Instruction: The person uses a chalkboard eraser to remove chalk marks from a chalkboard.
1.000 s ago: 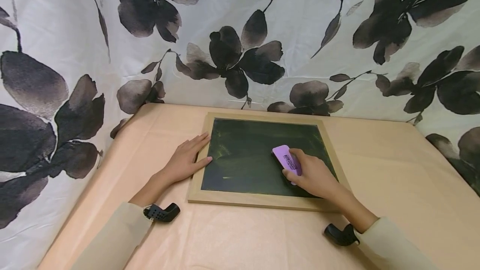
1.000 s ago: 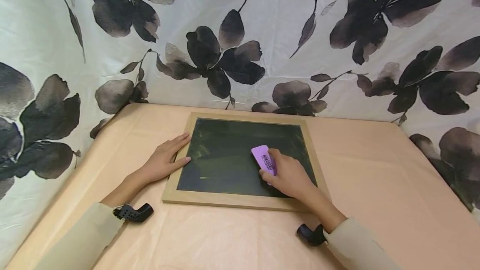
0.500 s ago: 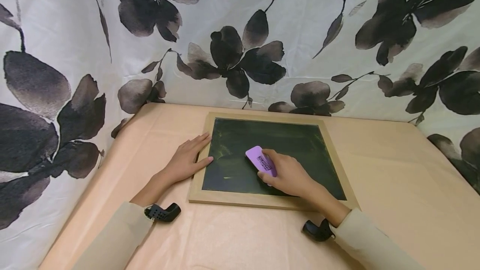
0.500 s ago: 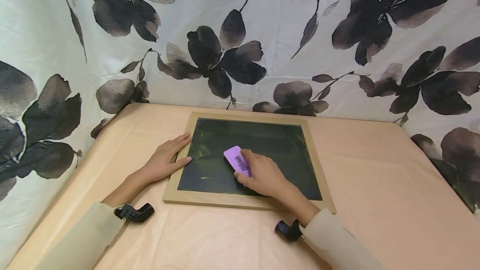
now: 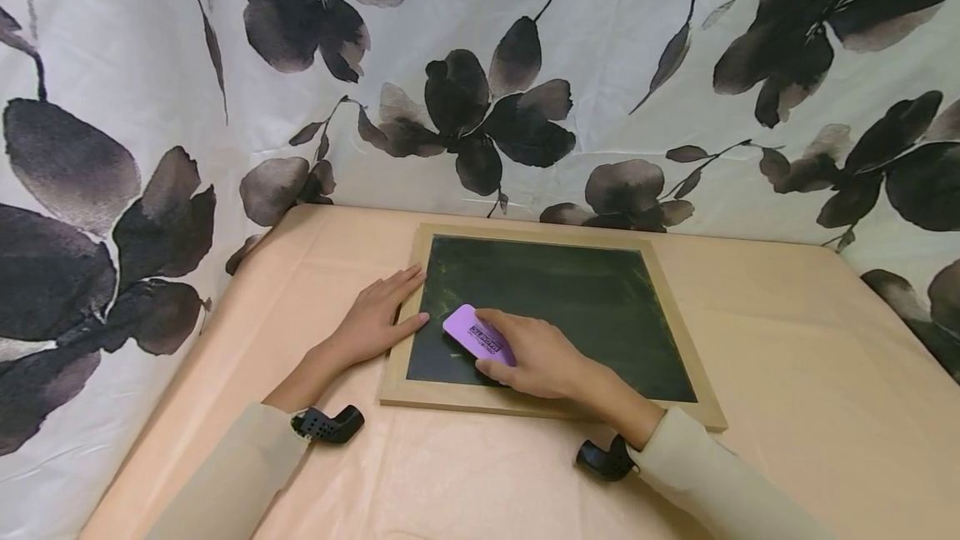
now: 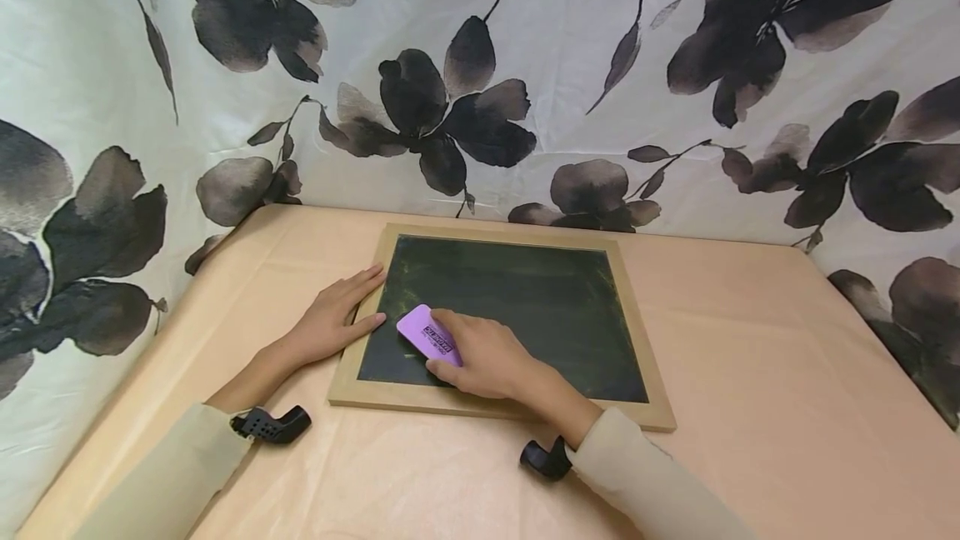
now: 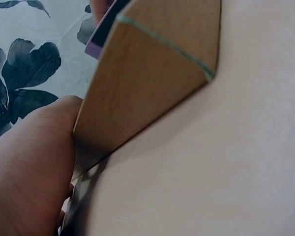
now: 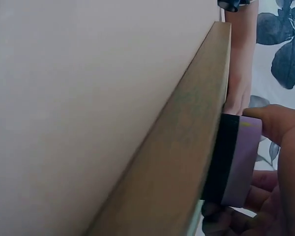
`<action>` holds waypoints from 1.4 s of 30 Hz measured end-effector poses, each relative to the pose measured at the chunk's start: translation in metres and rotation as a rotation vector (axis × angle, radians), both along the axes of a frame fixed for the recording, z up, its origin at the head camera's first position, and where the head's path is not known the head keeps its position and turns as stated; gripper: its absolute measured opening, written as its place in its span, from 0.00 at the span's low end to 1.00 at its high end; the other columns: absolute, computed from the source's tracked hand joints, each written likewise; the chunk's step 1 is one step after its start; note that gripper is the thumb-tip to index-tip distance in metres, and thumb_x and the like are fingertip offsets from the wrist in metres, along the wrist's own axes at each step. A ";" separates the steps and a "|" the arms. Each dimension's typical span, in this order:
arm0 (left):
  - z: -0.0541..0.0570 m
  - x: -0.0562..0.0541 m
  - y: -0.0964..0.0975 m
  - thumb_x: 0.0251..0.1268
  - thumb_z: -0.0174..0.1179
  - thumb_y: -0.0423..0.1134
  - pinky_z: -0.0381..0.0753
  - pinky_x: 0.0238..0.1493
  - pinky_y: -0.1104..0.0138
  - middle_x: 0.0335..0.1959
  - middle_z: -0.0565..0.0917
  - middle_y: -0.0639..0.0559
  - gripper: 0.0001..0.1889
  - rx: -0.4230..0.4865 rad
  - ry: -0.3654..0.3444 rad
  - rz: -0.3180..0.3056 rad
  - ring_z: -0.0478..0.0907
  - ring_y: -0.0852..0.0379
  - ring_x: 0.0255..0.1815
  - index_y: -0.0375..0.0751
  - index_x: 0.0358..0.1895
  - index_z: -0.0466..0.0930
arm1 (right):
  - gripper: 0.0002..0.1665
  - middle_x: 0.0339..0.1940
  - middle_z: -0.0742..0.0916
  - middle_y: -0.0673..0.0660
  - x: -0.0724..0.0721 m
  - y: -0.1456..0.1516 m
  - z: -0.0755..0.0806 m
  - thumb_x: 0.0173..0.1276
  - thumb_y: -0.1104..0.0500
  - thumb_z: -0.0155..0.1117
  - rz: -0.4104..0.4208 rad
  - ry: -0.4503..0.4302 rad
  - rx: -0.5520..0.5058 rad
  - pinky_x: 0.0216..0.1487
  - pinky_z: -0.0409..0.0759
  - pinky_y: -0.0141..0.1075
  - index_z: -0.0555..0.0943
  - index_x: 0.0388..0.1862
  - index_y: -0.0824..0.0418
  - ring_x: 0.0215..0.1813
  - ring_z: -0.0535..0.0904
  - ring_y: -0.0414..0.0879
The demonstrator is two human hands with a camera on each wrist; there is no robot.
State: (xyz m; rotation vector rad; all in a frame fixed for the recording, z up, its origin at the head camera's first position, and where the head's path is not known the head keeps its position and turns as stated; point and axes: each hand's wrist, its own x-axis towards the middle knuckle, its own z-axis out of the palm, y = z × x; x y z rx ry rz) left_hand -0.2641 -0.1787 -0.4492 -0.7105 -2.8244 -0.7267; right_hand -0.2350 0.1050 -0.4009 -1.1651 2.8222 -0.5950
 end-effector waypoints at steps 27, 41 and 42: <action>-0.001 0.002 0.001 0.70 0.53 0.55 0.47 0.71 0.48 0.76 0.54 0.48 0.36 -0.002 -0.003 0.007 0.50 0.45 0.75 0.42 0.75 0.57 | 0.38 0.69 0.72 0.54 -0.002 -0.006 0.012 0.69 0.45 0.58 0.186 -0.074 0.126 0.63 0.69 0.49 0.61 0.75 0.52 0.67 0.69 0.50; 0.000 0.003 0.000 0.70 0.53 0.55 0.47 0.71 0.48 0.76 0.54 0.48 0.36 -0.006 0.002 0.003 0.51 0.45 0.74 0.42 0.75 0.56 | 0.38 0.68 0.73 0.52 -0.002 0.001 0.013 0.69 0.44 0.58 0.211 -0.070 0.124 0.59 0.72 0.49 0.61 0.74 0.51 0.66 0.70 0.48; 0.000 0.003 0.000 0.70 0.52 0.55 0.47 0.71 0.48 0.76 0.54 0.48 0.36 -0.005 0.002 0.001 0.51 0.45 0.74 0.42 0.75 0.56 | 0.38 0.68 0.73 0.52 -0.002 0.002 0.013 0.69 0.44 0.58 0.209 -0.068 0.125 0.59 0.72 0.49 0.62 0.74 0.50 0.66 0.70 0.48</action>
